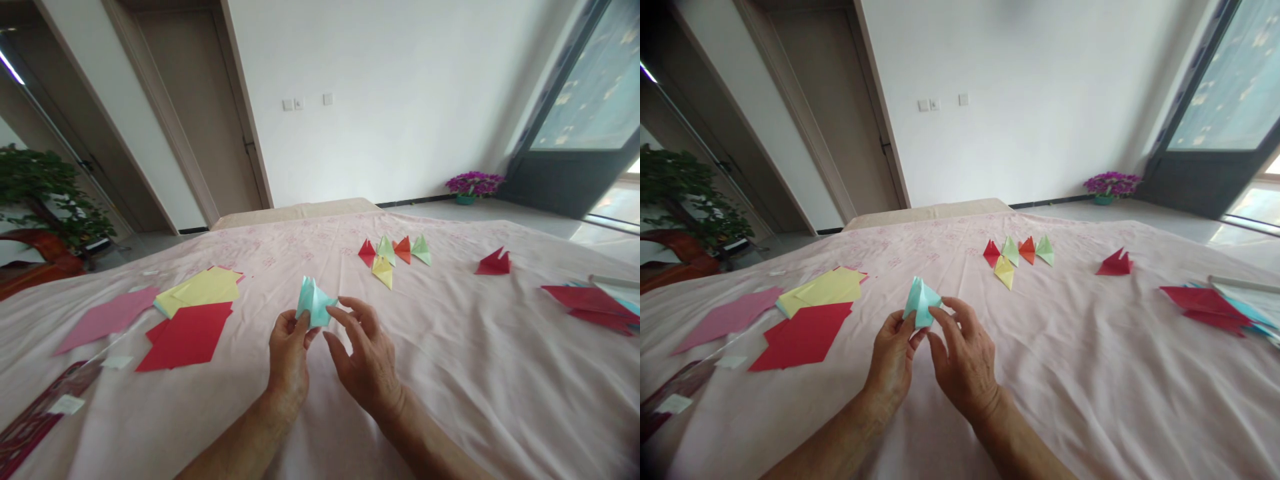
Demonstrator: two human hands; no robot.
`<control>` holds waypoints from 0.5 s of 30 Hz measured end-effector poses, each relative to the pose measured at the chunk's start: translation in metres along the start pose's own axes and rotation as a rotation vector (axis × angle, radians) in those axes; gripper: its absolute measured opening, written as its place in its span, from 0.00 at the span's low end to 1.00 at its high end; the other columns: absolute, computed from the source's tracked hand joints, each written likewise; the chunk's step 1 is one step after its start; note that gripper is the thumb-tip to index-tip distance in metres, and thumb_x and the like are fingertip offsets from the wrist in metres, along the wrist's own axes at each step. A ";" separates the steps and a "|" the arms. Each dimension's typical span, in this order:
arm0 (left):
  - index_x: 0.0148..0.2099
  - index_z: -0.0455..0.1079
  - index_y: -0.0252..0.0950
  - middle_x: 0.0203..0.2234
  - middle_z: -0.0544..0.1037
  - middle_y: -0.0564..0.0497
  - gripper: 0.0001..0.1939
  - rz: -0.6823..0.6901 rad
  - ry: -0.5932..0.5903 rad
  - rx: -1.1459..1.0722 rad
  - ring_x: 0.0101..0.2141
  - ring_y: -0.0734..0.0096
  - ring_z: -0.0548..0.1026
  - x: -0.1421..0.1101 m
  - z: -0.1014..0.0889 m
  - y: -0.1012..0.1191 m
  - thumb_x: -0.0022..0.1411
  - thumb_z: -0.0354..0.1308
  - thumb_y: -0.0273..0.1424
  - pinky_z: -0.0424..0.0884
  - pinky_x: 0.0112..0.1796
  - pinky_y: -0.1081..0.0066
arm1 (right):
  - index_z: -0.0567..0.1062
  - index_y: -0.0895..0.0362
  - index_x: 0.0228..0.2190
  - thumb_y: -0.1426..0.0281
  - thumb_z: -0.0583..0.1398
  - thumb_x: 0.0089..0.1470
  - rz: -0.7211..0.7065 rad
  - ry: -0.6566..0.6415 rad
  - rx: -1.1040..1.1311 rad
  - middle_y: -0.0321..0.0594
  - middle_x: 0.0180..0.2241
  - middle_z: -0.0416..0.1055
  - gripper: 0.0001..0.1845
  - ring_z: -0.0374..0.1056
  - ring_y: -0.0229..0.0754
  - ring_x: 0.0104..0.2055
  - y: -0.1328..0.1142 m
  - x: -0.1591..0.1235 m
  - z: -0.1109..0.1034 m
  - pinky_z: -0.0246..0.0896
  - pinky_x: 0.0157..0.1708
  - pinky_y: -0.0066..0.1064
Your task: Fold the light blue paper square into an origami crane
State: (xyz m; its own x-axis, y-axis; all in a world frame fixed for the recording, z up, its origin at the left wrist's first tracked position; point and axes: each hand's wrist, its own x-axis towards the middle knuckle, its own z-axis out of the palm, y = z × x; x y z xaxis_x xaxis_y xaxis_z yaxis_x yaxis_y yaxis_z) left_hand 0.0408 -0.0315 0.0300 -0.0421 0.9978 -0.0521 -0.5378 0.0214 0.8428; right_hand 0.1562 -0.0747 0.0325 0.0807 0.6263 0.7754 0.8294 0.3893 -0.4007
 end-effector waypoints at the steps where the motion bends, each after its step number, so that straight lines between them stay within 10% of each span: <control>1: 0.35 0.68 0.34 0.30 0.74 0.54 0.15 0.005 0.004 -0.008 0.33 0.74 0.74 0.000 0.001 0.001 0.49 0.68 0.36 0.71 0.43 0.67 | 0.69 0.50 0.51 0.74 0.60 0.53 -0.030 0.008 -0.021 0.45 0.52 0.67 0.22 0.70 0.44 0.40 -0.001 0.000 0.000 0.70 0.39 0.38; 10: 0.39 0.70 0.36 0.34 0.75 0.50 0.18 -0.009 0.065 0.227 0.35 0.70 0.73 -0.002 -0.003 0.001 0.53 0.63 0.43 0.66 0.34 0.72 | 0.66 0.46 0.55 0.79 0.60 0.54 -0.262 0.055 -0.005 0.43 0.50 0.71 0.29 0.72 0.42 0.39 -0.003 -0.003 -0.003 0.70 0.38 0.35; 15: 0.39 0.69 0.36 0.35 0.75 0.50 0.18 -0.032 0.049 0.199 0.36 0.71 0.73 -0.004 -0.001 0.004 0.55 0.61 0.45 0.67 0.34 0.72 | 0.66 0.47 0.55 0.77 0.58 0.56 -0.079 -0.019 0.190 0.45 0.54 0.66 0.27 0.72 0.42 0.40 -0.001 0.002 0.002 0.72 0.40 0.37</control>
State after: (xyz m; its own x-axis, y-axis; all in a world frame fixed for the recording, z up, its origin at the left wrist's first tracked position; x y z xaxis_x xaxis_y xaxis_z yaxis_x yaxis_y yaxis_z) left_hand 0.0381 -0.0350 0.0329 -0.0709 0.9922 -0.1025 -0.3625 0.0701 0.9293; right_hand 0.1547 -0.0722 0.0335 0.0076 0.6002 0.7998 0.7135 0.5572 -0.4249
